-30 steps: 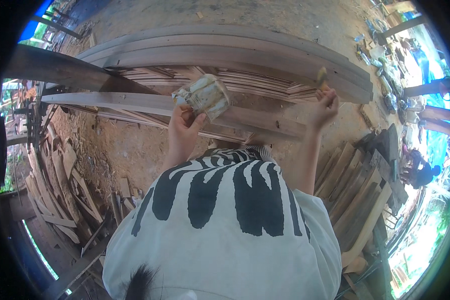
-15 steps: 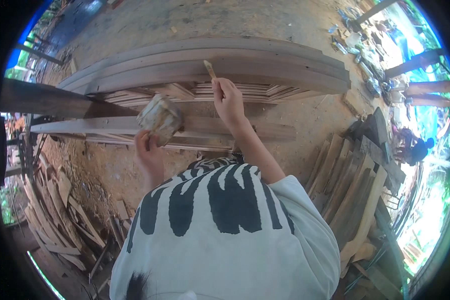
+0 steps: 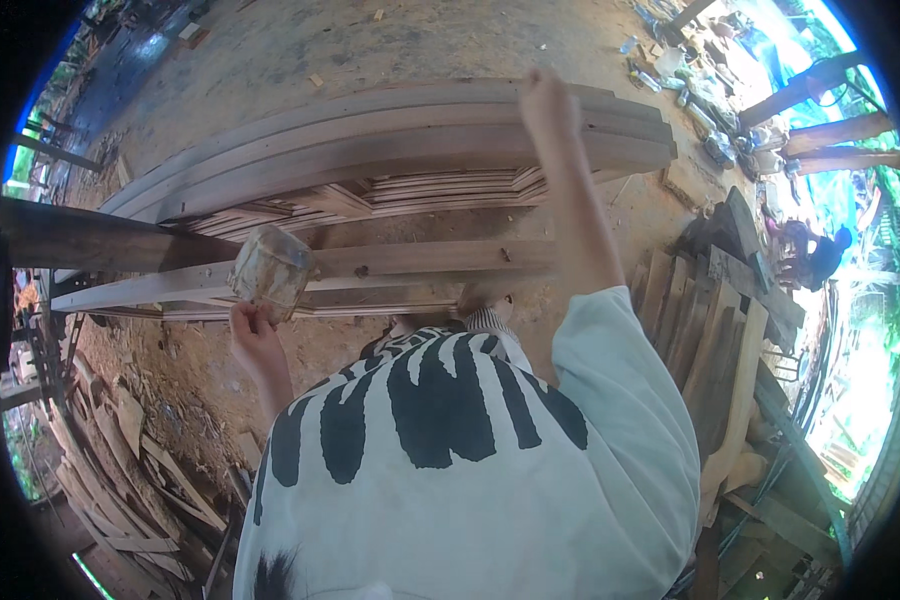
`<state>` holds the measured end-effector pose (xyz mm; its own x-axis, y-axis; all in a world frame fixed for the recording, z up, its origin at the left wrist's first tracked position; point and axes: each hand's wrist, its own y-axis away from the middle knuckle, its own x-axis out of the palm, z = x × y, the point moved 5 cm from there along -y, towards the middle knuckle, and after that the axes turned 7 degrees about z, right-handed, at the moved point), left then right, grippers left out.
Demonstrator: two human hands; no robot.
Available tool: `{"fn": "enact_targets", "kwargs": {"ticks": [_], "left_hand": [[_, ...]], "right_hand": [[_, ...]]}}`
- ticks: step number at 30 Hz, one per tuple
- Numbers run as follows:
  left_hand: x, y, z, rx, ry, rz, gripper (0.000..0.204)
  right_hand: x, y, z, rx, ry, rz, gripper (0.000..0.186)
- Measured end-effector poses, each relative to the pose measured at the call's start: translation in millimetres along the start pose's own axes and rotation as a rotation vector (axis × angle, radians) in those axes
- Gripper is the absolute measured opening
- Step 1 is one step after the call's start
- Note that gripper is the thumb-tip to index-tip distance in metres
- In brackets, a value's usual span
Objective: The person applies varnish or stain to a wooden window frame with a paint brush, dipping the brush into a varnish container and spreading the liquid onto the frame.
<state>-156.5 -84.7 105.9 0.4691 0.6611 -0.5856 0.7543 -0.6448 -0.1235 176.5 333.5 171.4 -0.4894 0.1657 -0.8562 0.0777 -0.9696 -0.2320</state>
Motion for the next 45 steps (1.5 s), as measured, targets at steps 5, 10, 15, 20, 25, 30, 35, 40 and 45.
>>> {"fn": "enact_targets", "kwargs": {"ticks": [5, 10, 15, 20, 25, 30, 35, 40, 45], "left_hand": [[-19.3, -3.6, -7.6, 0.002, 0.028, -0.061, 0.019], [-36.0, -3.0, 29.6, 0.01, 0.038, -0.064, 0.016], [-43.3, -5.8, 48.6, 0.013, 0.028, -0.022, 0.014], [-48.3, -8.8, 33.4, 0.105, 0.046, -0.057, 0.015], [-46.5, -14.1, 48.0, 0.06, 0.05, -0.038, 0.014], [-41.3, -21.1, 54.9, 0.141, 0.115, 0.007, 0.011], [-43.8, -22.3, 47.1, 0.067, 0.168, 0.003, 0.013], [-39.1, -29.9, 50.0, 0.155, 0.024, -0.003, 0.015], [-40.6, -35.8, 48.0, 0.137, 0.068, 0.025, 0.016]], "right_hand": [[82.1, 13.7, 95.7, -0.118, -0.397, 0.232, 0.04], [99.4, 17.7, 126.6, 0.098, -1.079, 0.428, 0.047], [60.1, 31.8, 107.5, -0.195, -0.139, -0.139, 0.036], [48.5, 82.7, 85.1, -0.012, -0.632, 0.176, 0.04], [11.1, 129.1, 10.9, 0.183, -1.153, 0.093, 0.039], [-39.4, 191.3, -56.5, 0.171, -0.69, -0.268, 0.038], [-35.3, 266.5, -44.0, 0.119, -0.263, -0.18, 0.03], [-17.4, 291.9, 5.2, 0.336, -1.092, 0.012, 0.03], [-48.5, 283.2, -25.8, 0.275, -0.575, -0.155, 0.032]]}}
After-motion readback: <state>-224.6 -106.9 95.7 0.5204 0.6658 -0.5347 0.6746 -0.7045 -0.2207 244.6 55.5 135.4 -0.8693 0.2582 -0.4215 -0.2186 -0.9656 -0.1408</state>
